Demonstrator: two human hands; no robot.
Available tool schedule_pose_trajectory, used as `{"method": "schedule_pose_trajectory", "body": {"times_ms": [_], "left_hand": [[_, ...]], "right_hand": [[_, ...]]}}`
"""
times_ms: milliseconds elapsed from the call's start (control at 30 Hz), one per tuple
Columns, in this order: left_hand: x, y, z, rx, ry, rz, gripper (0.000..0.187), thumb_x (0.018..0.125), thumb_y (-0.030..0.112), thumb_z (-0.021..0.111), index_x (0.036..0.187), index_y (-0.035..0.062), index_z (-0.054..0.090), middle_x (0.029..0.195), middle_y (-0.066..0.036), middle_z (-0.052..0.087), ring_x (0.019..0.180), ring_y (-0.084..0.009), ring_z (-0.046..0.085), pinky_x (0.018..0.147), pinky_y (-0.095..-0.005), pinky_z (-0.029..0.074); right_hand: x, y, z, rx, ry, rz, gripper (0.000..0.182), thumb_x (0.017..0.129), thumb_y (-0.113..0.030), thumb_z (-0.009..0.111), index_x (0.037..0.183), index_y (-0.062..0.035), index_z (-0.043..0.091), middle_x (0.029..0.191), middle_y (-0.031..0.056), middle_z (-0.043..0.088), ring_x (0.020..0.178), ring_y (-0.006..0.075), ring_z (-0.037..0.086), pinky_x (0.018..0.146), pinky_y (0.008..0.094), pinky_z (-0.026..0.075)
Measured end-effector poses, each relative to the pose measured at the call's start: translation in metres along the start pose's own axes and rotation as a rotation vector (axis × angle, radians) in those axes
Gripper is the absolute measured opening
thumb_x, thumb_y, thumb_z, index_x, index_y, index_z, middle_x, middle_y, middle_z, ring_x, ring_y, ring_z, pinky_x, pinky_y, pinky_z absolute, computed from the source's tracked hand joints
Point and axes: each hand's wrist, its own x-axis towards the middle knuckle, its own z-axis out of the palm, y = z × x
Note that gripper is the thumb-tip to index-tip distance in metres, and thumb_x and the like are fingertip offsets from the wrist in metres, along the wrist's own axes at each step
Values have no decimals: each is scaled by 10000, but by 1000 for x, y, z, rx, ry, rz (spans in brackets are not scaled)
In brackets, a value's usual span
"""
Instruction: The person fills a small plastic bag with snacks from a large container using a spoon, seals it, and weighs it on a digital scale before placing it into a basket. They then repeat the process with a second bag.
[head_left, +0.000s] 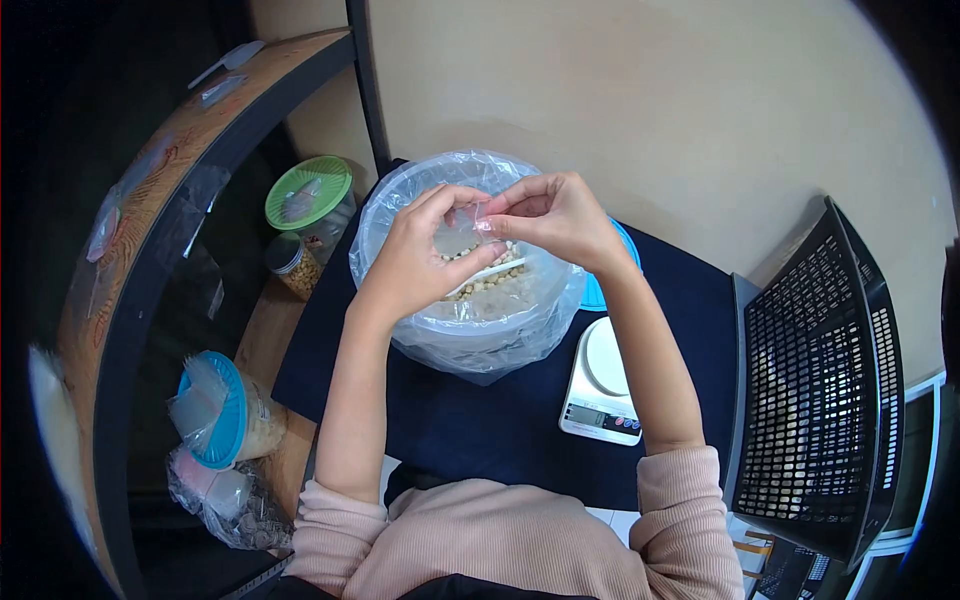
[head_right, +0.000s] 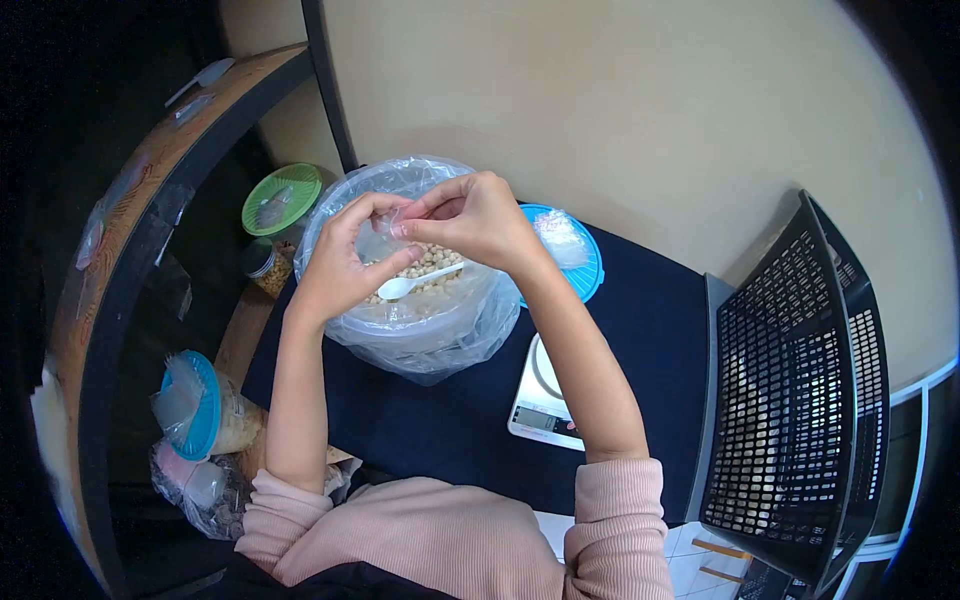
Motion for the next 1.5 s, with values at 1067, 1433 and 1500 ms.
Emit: {"method": "schedule_pose_trajectory", "body": {"times_ms": [1067,1433,1500], "left_hand": [[2,-14,-4,-263,221,-31,446,675,119,735,1081,53,563,955,-62,590,952,-152,536,911,-308,375],[3,-21,-2,-296,282,-29,435,681,160,746,1061,37,573,946,-90,616,947,-183,566,886,-330,411],[3,-20,-2,-303,285,-35,438,681,150,746,1065,35,571,948,-94,615,953,-184,566,888,-327,411]], "right_hand": [[63,52,37,-1247,-796,-18,285,631,-97,686,906,-29,653,949,147,634,870,288,631,701,372,522],[47,38,42,-1358,-385,-206,150,764,-127,549,827,-59,667,902,103,616,839,253,628,691,361,497],[50,40,37,-1478,-381,-294,136,757,-142,557,792,-83,674,855,78,619,816,235,629,675,347,484]]}}
